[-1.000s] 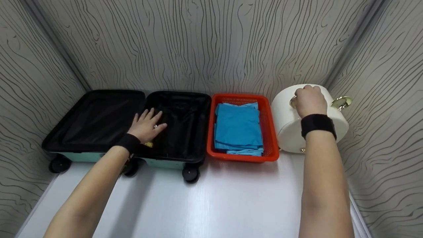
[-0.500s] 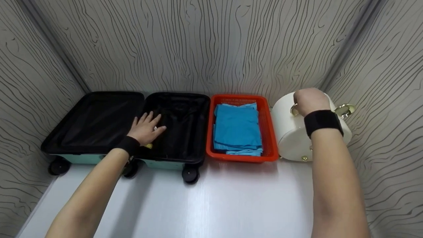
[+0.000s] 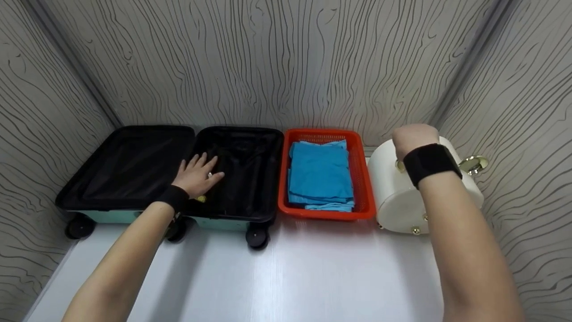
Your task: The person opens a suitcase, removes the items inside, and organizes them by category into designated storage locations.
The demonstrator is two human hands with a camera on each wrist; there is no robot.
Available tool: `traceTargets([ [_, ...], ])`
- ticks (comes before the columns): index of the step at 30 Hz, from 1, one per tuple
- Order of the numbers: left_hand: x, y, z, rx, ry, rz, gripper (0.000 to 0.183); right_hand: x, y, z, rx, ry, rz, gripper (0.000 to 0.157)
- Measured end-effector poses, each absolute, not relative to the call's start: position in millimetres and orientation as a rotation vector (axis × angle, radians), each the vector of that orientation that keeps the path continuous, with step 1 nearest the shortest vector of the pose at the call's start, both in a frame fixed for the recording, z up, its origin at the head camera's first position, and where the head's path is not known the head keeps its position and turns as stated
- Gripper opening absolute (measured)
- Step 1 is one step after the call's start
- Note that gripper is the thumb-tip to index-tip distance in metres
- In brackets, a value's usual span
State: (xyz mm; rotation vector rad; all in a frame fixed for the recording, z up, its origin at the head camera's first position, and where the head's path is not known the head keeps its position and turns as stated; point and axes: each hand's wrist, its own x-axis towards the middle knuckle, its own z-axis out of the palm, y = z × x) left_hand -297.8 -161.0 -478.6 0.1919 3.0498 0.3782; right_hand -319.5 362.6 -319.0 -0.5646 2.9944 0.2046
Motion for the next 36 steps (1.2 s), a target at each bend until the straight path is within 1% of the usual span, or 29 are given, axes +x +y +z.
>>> traceTargets([
  [3, -297.4, -161.3, -479.6, 0.201, 3.055, 0.388, 0.070, -312.2, 357.3, -316.9, -0.556, 2.974, 0.242, 0.028],
  [9, -297.4, -161.1, -477.7, 0.199, 3.051, 0.384, 0.070, -297.6, 350.0, -313.7, -0.563, 2.950, 0.300, 0.020],
  [17, -298.7, -158.3, -478.1, 0.203, 3.041, 0.362, 0.069, -274.9, 343.5, -309.5, -0.578, 2.908, 0.357, 0.023],
  [23, -296.8, -157.8, -480.4, 0.212, 3.036, 0.333, 0.069, -267.6, 338.4, -310.2, -0.560, 2.861, 0.360, 0.021],
  [29, -294.3, -156.5, -480.6, 0.220, 3.035, 0.374, 0.069, -263.5, 333.9, -314.0, -0.585, 2.823, 0.322, 0.022],
  [36, -301.1, -156.0, -488.8, 0.221, 3.020, 0.351, 0.070, -257.2, 327.4, -313.8, -0.557, 2.717, 0.185, 0.021],
])
